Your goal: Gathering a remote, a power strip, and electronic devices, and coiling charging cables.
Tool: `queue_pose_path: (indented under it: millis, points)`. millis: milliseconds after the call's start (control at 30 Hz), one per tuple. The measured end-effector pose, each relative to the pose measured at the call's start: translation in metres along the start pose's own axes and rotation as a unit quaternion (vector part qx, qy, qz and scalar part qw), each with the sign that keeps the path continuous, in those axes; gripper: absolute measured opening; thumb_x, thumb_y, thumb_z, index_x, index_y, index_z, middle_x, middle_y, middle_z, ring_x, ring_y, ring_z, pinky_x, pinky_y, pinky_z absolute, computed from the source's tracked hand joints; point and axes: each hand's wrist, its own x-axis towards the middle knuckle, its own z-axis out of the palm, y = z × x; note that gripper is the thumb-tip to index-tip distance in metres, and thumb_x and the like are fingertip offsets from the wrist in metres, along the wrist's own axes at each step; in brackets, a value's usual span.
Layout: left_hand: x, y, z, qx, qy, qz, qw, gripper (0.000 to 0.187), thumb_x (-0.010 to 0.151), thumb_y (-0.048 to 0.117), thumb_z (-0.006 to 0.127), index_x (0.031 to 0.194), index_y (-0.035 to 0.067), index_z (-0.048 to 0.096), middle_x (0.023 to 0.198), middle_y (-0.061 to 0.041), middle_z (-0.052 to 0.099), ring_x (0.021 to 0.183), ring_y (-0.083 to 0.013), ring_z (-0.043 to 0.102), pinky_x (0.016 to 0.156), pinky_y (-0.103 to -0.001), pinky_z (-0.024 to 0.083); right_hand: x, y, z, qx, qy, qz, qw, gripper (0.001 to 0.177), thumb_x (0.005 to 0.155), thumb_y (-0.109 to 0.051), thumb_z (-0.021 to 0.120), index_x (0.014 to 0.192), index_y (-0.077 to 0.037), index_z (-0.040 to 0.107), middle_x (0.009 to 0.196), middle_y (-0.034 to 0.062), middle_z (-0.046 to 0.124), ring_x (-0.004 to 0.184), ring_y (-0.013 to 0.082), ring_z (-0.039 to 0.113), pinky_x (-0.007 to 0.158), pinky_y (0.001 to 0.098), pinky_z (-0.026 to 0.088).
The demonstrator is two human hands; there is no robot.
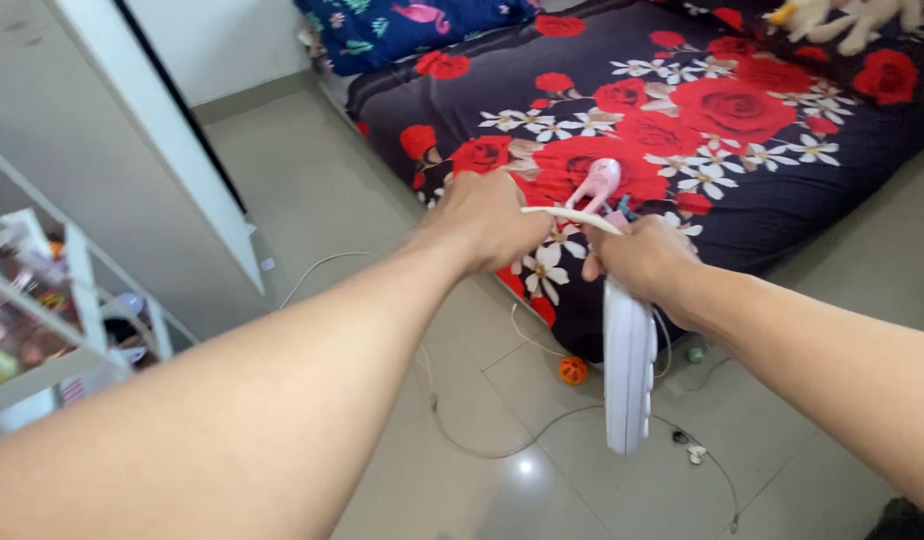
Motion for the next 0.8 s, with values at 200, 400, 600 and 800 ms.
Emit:
queue_pose_path:
  millis: [200, 400, 600, 800]
  points:
    - [-0.018, -0.029, -0.015, -0.079, 0.018, 0.018, 0.997, 0.039, 0.068, 0.027, 0.072, 0.102, 0.009, 0.073, 0.106, -0.017, 0.078, 0.103, -0.0289, 0.074, 0.094, -0.038, 0.056, -0.011, -0.002, 0.037, -0.039, -0.054, -0.102, 0.993, 0.028, 0.093, -0.040, 0.063, 0.087, -0.026, 0.087, 0.076, 0.0062, 0.074, 0.068, 0.0158, 0.066, 0.067, 0.0296, 0.050]
    - [-0.041, -0.047, -0.019, -0.128, 0.031, 0.068, 0.989, 0.057, 0.067, 0.020, 0.077, 0.123, 0.020, 0.063, 0.127, -0.013, 0.069, 0.121, -0.0339, 0.054, 0.102, -0.041, 0.045, -0.056, -0.072, 0.081, 0.207, -0.231, -0.178, 0.934, 0.032, 0.082, -0.012, 0.082, 0.110, 0.000, 0.074, 0.094, 0.0079, 0.070, 0.080, 0.0206, 0.063, 0.069, 0.0383, 0.050]
    - [-0.087, -0.107, -0.062, -0.195, -0.016, 0.046, 0.980, 0.051, 0.071, 0.022, 0.066, 0.122, 0.018, 0.064, 0.114, -0.016, 0.076, 0.111, -0.0265, 0.071, 0.094, -0.037, 0.055, -0.108, -0.124, 0.108, 0.245, -0.236, -0.183, 0.922, 0.029, 0.073, -0.002, 0.086, 0.100, -0.008, 0.078, 0.093, -0.0057, 0.078, 0.084, 0.0007, 0.071, 0.074, 0.0202, 0.053]
    - [-0.103, -0.200, -0.089, -0.206, -0.005, -0.005, 0.978, 0.048, 0.070, 0.020, 0.068, 0.117, 0.014, 0.066, 0.100, -0.012, 0.075, 0.093, -0.0218, 0.071, 0.082, -0.036, 0.054, -0.146, -0.165, 0.130, 0.263, -0.303, -0.115, 0.908, 0.018, 0.081, -0.024, 0.085, 0.084, -0.014, 0.070, 0.066, -0.0072, 0.054, 0.054, 0.0077, 0.039, 0.051, 0.0299, 0.028]
